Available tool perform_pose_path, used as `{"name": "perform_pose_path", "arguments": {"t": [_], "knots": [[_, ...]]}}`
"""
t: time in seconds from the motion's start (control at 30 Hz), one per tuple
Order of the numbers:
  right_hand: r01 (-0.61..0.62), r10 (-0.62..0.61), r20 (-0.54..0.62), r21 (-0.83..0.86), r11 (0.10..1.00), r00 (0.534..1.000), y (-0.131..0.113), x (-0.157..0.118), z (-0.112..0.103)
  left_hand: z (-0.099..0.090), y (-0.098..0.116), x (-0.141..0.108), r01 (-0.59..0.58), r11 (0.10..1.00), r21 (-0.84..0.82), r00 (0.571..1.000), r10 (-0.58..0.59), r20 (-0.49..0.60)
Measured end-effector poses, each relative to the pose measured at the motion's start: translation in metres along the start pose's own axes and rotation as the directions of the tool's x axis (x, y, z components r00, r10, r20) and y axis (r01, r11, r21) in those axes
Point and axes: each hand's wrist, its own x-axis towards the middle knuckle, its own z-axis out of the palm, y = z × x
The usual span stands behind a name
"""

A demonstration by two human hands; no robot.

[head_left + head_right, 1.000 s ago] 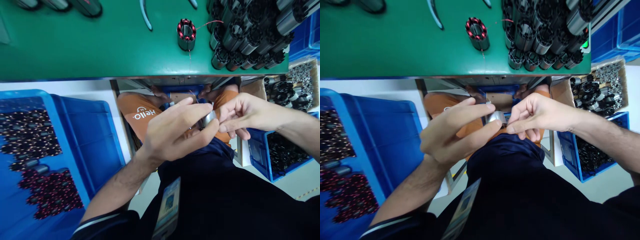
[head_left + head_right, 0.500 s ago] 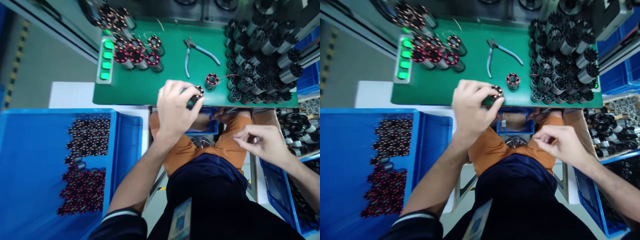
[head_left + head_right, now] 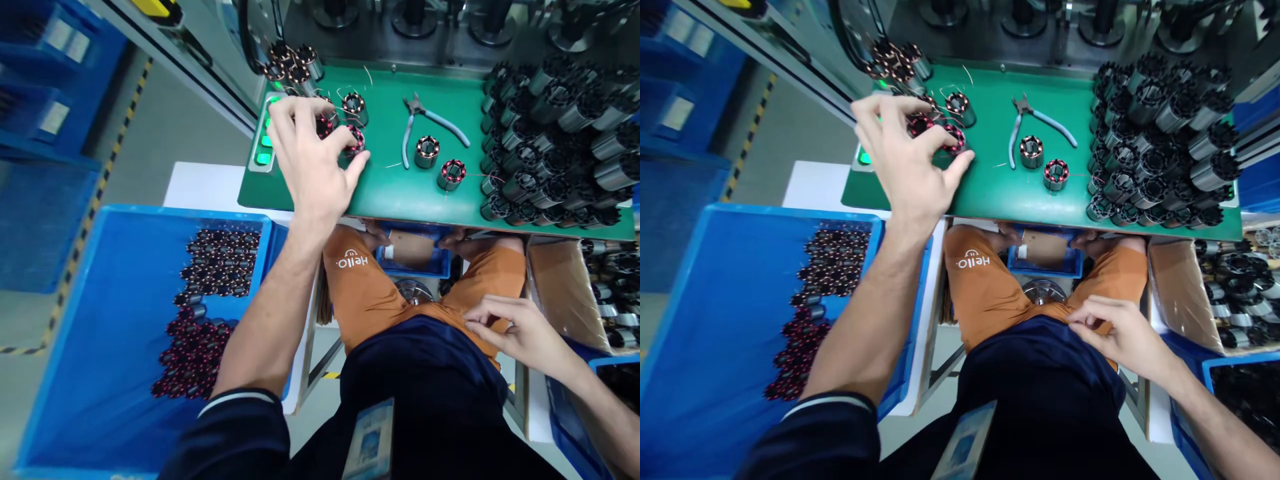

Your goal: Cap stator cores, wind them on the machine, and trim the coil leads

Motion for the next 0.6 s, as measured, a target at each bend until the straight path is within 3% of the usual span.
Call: {"name": "perform_pose_path", "arguments": {"t": [0.07,0.13,0.2,0.27,0.37,0.43,0.53,0.6], "knots": [[-0.052,0.063,-0.139,0.080,0.995,0.988,-0.015,0.012,0.004,-0.024,0.033,-0.017,-0.123,0.950,-0.288,0.989,0.092,-0.118],[-0.104,0.170,-0.248,0.258,0.961,0.954,-0.033,0.027,0.005,-0.051,0.073,-0.039,-0.146,0.789,-0.597,0.989,0.098,-0.112],[-0.108,0.222,-0.206,0.453,0.885,0.953,-0.050,0.042,0.002,-0.075,0.108,-0.062,-0.109,0.647,-0.755,0.993,0.097,-0.061],[-0.155,0.244,-0.098,0.541,0.827,0.965,-0.060,0.053,-0.002,-0.092,0.127,-0.079,-0.055,0.600,-0.798,0.993,0.119,0.021],[-0.249,0.283,0.036,0.592,0.766,0.958,-0.064,0.060,-0.007,-0.100,0.128,-0.092,-0.032,0.564,-0.825,0.989,0.137,0.056],[-0.301,0.306,0.105,0.631,0.715,0.946,-0.061,0.059,-0.009,-0.101,0.118,-0.096,-0.098,0.579,-0.809,0.982,0.188,0.015],[-0.344,0.327,0.156,0.665,0.663,0.932,-0.055,0.057,-0.010,-0.105,0.100,-0.096,-0.235,0.650,-0.723,0.951,0.308,-0.032],[-0.343,0.328,0.155,0.676,0.652,0.932,-0.053,0.057,-0.009,-0.110,0.093,-0.096,-0.185,0.632,-0.752,0.946,0.323,0.039]]}}
